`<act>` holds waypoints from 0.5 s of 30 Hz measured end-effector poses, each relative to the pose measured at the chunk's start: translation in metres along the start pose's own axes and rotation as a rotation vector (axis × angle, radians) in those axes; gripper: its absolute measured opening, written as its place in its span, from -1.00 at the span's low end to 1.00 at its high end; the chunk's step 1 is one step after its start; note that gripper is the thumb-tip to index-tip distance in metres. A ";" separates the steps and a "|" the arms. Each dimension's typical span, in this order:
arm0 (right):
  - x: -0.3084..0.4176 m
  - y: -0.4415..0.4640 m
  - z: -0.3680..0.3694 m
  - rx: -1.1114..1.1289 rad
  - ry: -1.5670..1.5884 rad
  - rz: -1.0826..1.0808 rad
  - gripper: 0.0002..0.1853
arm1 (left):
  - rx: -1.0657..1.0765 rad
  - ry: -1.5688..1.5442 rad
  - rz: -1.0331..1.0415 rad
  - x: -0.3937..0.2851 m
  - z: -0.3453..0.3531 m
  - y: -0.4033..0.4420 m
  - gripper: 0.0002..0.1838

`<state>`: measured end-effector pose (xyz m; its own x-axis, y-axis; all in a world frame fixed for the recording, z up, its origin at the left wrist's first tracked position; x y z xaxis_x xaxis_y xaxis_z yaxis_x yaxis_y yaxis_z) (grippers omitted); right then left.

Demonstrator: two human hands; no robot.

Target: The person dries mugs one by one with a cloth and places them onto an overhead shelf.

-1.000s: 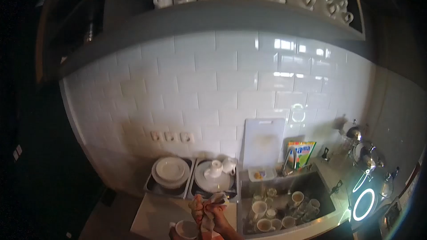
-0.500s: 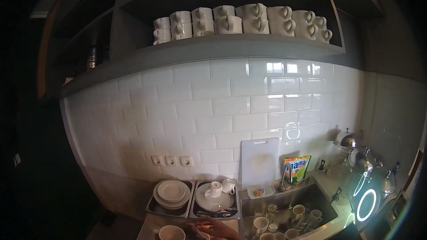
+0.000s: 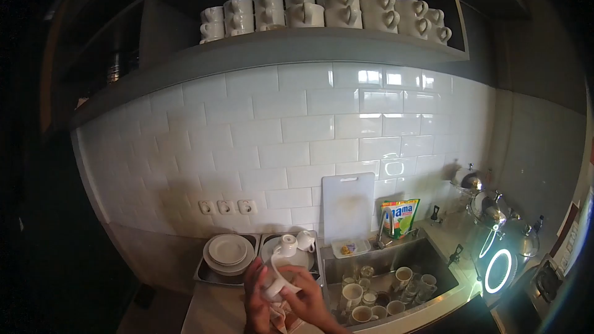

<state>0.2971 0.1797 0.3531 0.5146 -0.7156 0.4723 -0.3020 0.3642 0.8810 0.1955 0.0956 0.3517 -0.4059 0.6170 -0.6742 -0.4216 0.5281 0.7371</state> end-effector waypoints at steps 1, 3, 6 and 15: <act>0.008 0.008 -0.006 -0.028 0.057 0.052 -0.71 | 0.074 -0.237 -0.095 0.006 0.007 0.004 -0.21; 0.003 0.012 -0.020 0.043 0.044 0.060 -0.64 | 0.185 -0.427 -0.289 0.018 0.022 0.008 -0.10; 0.018 0.027 -0.024 0.188 -0.006 -0.051 -0.58 | 0.290 -0.131 -0.414 0.026 0.026 0.010 -0.18; 0.022 0.029 -0.031 0.289 0.019 -0.200 -0.62 | 0.623 -0.326 -0.599 0.032 0.046 0.015 -0.25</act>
Point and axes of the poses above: each hand's wrist, its own y-axis towards the middle knuckle, its own z-axis out of the palm, x = y × z, the point moved 10 cm from there along y, towards the middle knuckle, and after that the axes turned 9 degrees about -z, right-handed, at the moved point
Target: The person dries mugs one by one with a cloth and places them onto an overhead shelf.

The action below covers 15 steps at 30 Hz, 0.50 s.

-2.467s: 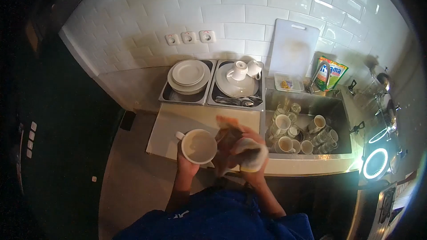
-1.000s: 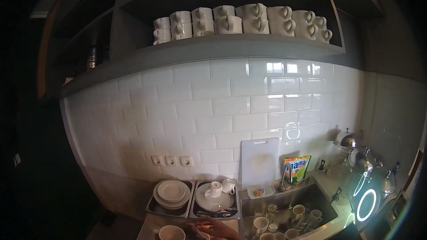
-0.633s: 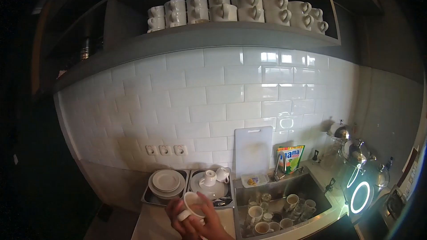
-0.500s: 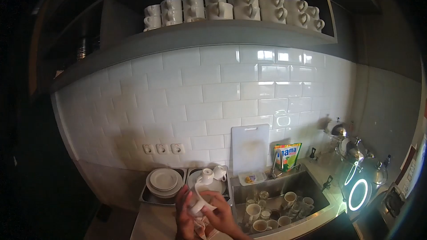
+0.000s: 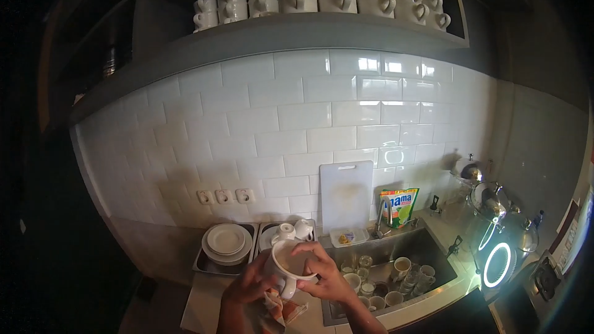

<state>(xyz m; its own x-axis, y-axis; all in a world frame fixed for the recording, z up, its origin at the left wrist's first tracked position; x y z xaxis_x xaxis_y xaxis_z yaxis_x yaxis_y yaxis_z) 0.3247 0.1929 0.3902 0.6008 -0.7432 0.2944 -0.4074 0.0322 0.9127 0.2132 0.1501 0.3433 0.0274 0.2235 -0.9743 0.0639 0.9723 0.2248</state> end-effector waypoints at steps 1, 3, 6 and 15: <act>0.001 0.001 0.002 0.025 -0.001 0.001 -0.62 | 0.006 0.004 0.019 -0.001 -0.001 0.003 -0.19; 0.005 0.005 0.004 0.074 -0.004 0.004 -0.61 | 0.019 0.011 0.057 -0.002 -0.004 0.009 -0.07; 0.001 0.006 0.010 0.195 0.013 0.005 -0.63 | 0.089 -0.227 0.071 -0.002 0.003 0.016 0.07; 0.001 0.005 -0.025 -0.176 0.010 0.278 -0.64 | -0.479 0.125 0.453 -0.070 -0.024 0.019 -0.25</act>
Point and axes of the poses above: each hand's wrist, its own y-axis towards the middle knuckle, its own z-axis out of the palm, x = y × z, the point moved 10 cm from there along y, towards the middle knuckle, and after that the axes turned 9 degrees about -z, right-handed, at the moved point
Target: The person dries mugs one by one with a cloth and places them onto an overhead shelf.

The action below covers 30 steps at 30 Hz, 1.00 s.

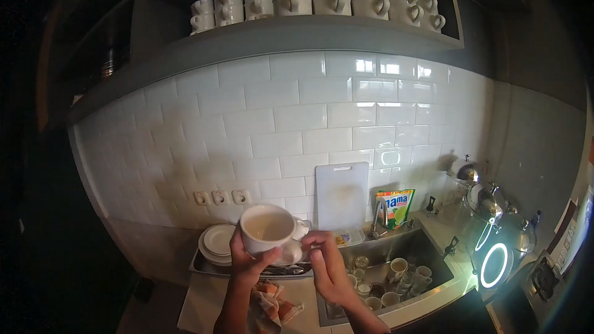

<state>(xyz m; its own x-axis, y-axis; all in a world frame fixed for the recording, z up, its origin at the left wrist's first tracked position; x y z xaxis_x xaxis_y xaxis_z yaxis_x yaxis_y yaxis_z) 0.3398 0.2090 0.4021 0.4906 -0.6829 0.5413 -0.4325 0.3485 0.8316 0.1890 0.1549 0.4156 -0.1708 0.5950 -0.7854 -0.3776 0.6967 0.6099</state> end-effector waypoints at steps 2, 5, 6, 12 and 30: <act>0.022 0.007 0.006 -0.013 0.043 0.043 -0.72 | -0.022 0.015 0.095 -0.026 0.010 0.009 -0.24; 0.047 0.034 0.003 -0.011 -0.270 0.029 -0.78 | 0.024 0.021 0.160 -0.044 0.022 0.021 -0.20; 0.051 0.040 -0.002 -0.055 -0.312 0.015 -0.78 | 0.058 -0.002 0.156 -0.048 0.027 0.025 -0.20; 0.105 0.095 -0.011 -0.130 -0.614 -0.233 -0.76 | 0.161 -0.021 0.277 -0.086 0.036 0.062 -0.22; 0.256 0.325 -0.080 -0.555 -0.954 -0.708 -0.72 | 0.845 0.445 -0.449 0.030 0.014 -0.070 -0.02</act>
<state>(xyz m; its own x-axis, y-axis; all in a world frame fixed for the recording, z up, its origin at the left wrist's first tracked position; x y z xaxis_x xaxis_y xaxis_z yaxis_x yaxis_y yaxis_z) 0.3856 0.1988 0.8206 -0.3429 -0.9287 -0.1413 0.1755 -0.2111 0.9616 0.2227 0.1300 0.3509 -0.5560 0.1319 -0.8206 0.2385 0.9711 -0.0055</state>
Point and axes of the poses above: each hand's wrist, its own y-axis towards the middle knuckle, its own z-axis out of the palm, x = y × z, the point moved 10 cm from there along y, towards the middle knuckle, and after that the axes turned 9 degrees about -z, right-handed, at the moved point
